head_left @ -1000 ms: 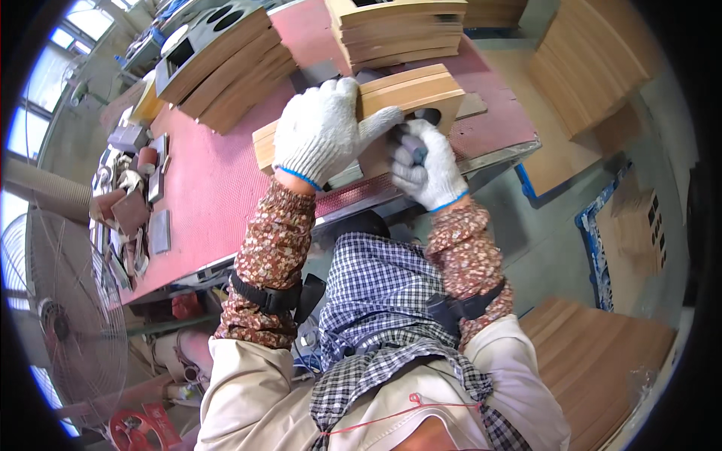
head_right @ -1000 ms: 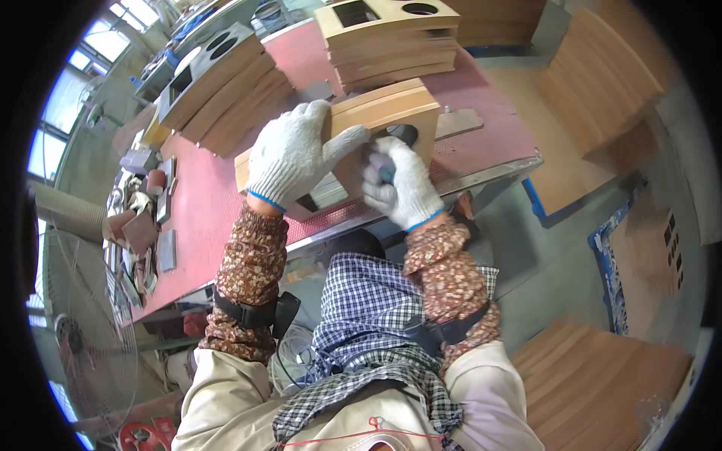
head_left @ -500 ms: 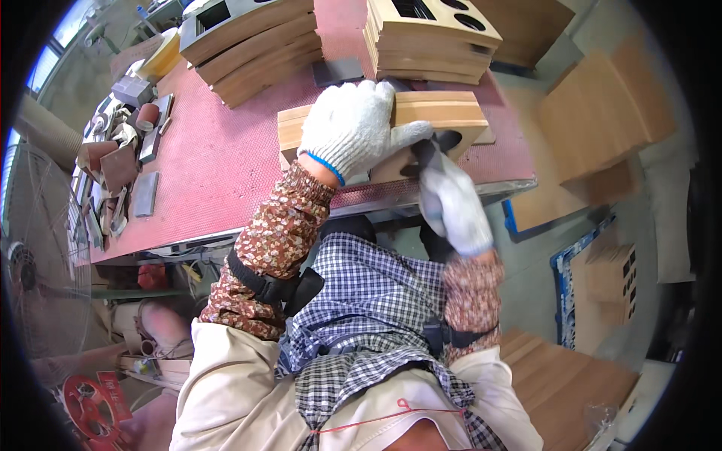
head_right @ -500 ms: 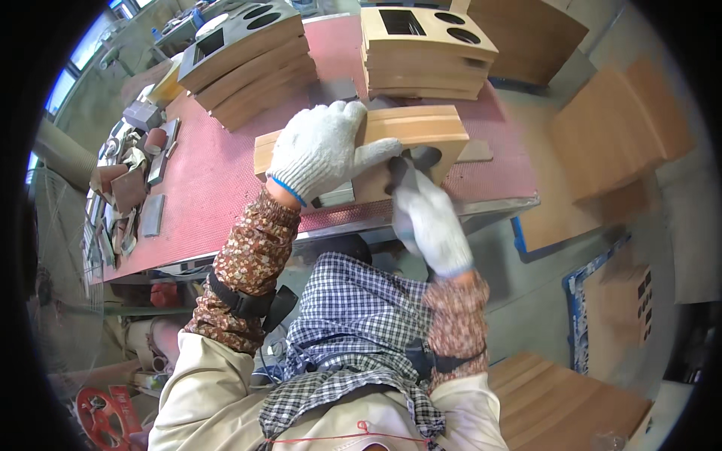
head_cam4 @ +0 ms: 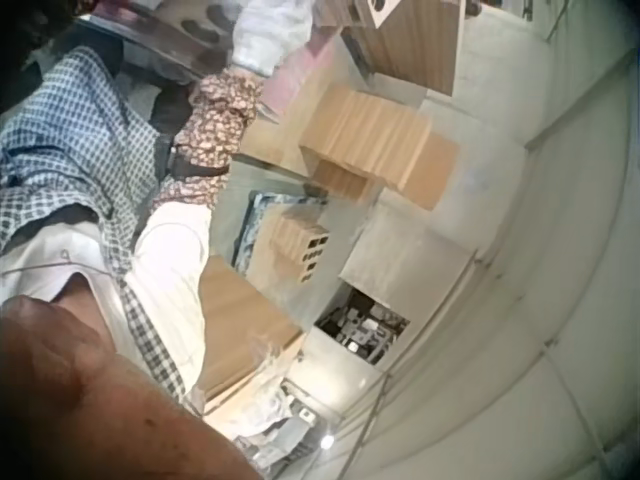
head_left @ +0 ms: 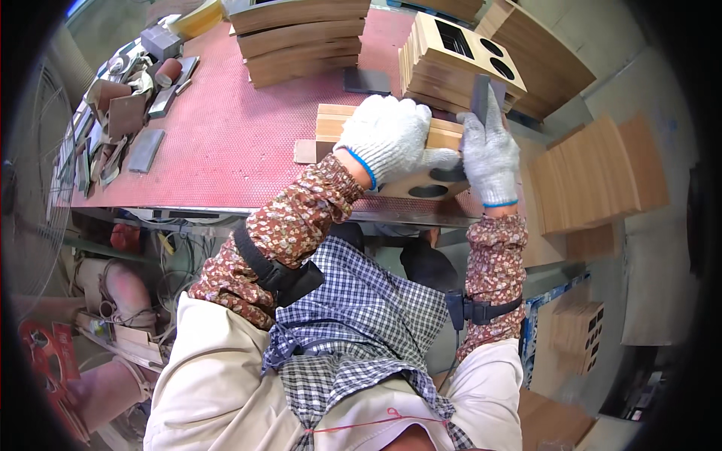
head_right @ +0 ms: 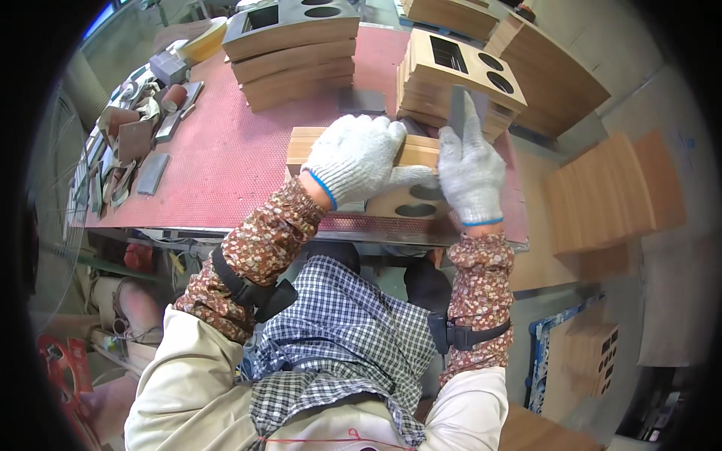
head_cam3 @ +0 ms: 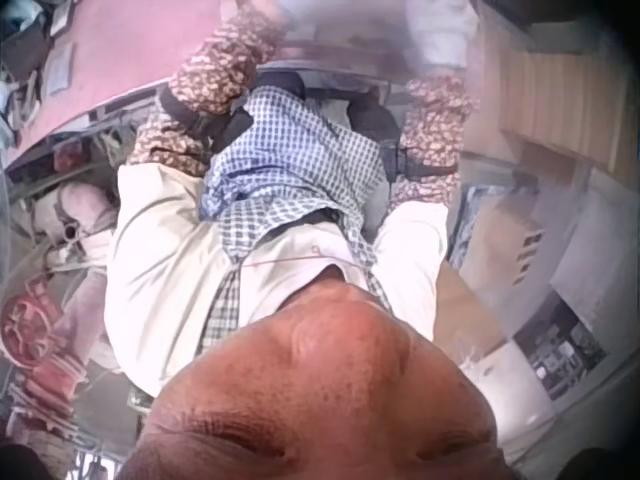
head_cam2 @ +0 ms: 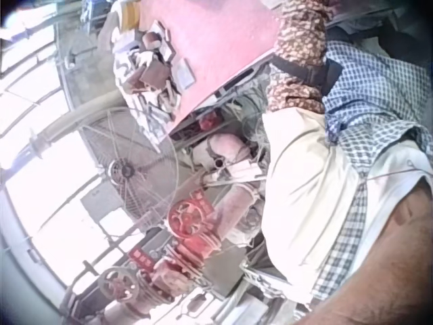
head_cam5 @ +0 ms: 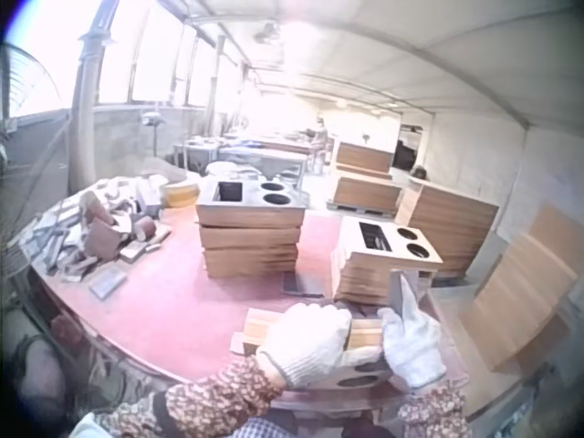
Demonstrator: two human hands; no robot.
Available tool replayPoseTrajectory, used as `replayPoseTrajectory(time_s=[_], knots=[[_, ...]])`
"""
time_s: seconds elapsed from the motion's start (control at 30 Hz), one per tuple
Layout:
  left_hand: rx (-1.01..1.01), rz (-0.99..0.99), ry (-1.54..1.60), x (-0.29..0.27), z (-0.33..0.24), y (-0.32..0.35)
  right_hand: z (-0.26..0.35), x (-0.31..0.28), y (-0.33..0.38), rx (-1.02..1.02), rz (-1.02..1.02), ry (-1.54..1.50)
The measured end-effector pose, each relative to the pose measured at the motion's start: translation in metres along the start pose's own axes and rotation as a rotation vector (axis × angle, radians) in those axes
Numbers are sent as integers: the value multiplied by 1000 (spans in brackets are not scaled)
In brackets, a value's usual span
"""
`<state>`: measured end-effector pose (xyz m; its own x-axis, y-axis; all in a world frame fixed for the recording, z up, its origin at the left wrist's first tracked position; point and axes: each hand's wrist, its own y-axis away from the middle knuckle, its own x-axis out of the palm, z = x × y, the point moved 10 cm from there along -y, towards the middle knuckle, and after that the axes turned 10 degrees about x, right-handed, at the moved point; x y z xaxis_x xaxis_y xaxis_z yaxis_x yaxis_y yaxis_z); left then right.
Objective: Sanding the interior and exterior edges of holes in wooden speaker boxes using a sanding tool.
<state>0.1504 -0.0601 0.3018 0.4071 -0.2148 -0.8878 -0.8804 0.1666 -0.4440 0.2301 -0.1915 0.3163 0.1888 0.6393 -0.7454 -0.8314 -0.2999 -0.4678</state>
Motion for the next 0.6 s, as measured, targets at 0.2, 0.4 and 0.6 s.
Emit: replayPoseTrajectory(time_s=[0.2,0.4,0.6], knots=[[101,-227,-69,-44,-12,20,0,15,-8,-25,-19,202],[-411,-514,229,-53,86,150,2,5,-7,18,-43,130],[-482,-351,955,83,94,174,1,2,-5,-28,-80,67]])
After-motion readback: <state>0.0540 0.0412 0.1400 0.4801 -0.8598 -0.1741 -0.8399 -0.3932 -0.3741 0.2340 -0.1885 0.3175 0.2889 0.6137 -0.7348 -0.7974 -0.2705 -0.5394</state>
